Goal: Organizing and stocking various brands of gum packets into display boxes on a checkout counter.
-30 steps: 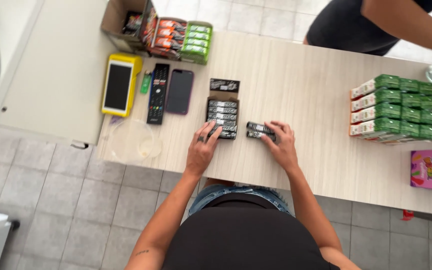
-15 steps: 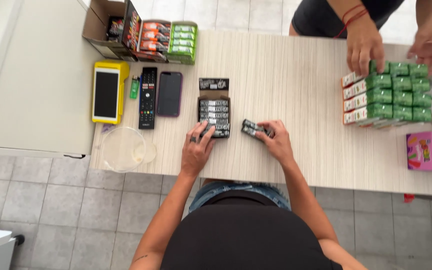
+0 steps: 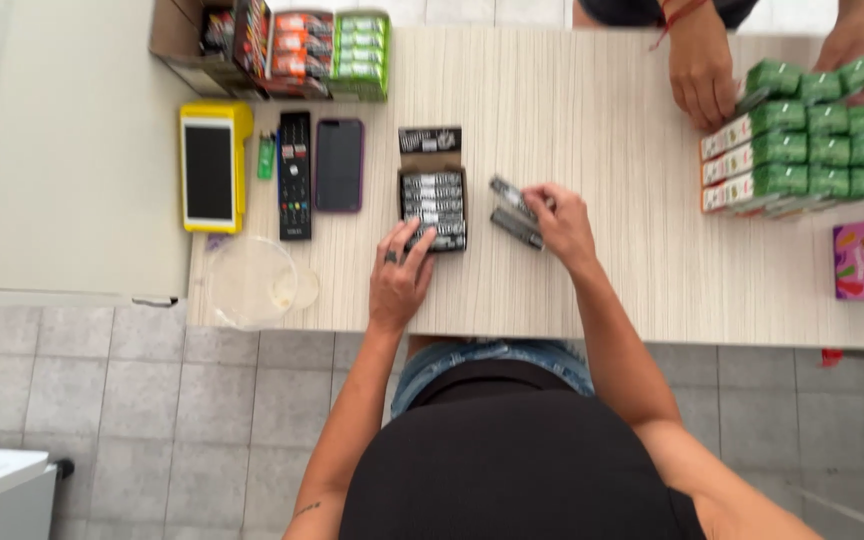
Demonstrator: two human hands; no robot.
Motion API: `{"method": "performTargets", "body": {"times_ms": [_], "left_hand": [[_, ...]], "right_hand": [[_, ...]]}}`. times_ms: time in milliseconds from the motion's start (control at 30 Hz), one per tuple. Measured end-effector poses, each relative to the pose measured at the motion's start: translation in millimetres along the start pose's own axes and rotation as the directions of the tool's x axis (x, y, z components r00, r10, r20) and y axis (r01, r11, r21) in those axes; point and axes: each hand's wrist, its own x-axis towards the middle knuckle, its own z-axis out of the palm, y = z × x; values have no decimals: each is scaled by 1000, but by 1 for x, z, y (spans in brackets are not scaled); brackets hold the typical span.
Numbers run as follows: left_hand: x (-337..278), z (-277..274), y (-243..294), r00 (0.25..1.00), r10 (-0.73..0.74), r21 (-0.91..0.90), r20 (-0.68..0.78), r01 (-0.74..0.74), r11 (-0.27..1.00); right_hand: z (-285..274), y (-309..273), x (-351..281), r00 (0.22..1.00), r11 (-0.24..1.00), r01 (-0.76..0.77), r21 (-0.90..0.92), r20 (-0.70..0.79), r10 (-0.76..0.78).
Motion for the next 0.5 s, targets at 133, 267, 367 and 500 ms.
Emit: {"method": "performTargets", "body": {"times_ms": [133,267,367,500], "left_hand": [[0,-1,0,1000,28,65,-13,-28,998],[2,-3,3,997,72,141,-30,-67,988],[-3,1,1,999,48,140,-9,-47,989],[9,-13,13,998,57,199,-20,-52,979]], "right_hand": [[13,-41,1,998,994,54,91,29,-57],[42,-75,13,949,959,258,115,157,-274],[56,-81,20,896,923,379,67,222,-384],[65,-79,27,876,917,398,17,289,-386]]}}
